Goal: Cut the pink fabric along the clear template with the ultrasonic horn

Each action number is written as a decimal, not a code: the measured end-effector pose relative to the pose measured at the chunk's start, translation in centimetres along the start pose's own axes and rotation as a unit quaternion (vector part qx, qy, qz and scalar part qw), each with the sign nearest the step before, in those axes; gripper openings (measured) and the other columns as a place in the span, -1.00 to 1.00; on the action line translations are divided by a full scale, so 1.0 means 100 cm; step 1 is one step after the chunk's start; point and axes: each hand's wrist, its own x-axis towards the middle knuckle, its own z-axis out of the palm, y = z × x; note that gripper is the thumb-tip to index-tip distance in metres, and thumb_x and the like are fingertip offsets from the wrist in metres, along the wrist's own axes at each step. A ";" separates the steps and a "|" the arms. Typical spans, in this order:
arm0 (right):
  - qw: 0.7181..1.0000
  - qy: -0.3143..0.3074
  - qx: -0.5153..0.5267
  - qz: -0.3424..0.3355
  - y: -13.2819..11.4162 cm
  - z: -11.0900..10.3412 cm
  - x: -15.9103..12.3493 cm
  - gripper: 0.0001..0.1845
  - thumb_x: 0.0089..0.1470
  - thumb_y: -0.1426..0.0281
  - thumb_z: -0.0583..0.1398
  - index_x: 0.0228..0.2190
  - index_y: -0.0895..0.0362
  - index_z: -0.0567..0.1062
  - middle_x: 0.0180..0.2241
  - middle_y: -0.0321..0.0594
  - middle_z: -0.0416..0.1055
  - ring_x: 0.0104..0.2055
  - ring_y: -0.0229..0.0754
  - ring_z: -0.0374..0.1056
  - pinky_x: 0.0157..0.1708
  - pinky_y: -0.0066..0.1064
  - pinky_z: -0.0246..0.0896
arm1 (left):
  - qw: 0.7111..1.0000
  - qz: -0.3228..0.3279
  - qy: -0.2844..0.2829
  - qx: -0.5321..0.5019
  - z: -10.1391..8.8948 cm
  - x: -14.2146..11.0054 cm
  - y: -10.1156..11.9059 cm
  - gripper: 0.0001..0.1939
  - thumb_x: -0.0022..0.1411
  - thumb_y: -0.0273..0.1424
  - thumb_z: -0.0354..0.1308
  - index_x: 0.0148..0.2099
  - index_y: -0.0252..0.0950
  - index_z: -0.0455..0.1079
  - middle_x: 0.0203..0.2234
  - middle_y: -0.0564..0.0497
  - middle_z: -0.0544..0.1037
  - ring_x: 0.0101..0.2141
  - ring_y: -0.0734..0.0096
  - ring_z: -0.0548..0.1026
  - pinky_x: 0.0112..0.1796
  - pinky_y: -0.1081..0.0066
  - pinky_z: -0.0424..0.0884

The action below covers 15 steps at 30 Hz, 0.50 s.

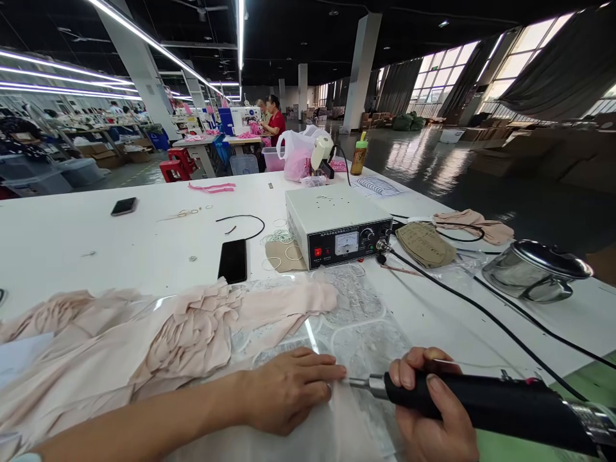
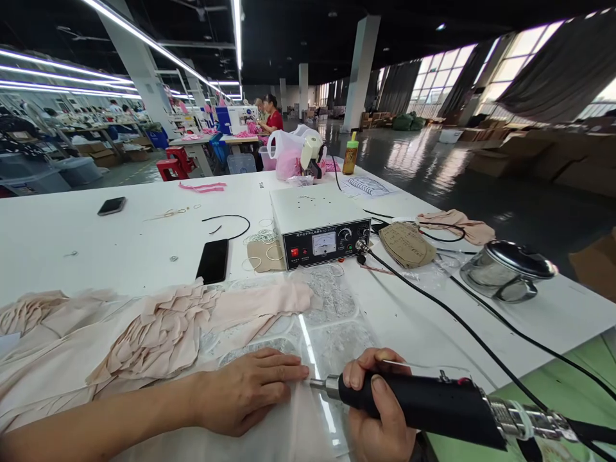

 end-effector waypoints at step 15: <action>0.999 0.026 -0.021 0.019 -0.003 -0.009 0.004 -0.86 -0.15 0.38 0.21 -0.42 0.07 0.39 -0.51 -0.36 0.19 -0.62 -0.35 0.12 -0.63 -0.42 0.17 | 0.994 0.024 0.005 0.106 0.008 0.001 -0.001 -0.85 0.31 -0.44 0.01 -0.12 -0.37 0.36 0.16 -0.08 0.37 0.17 0.19 0.30 0.09 0.24 0.28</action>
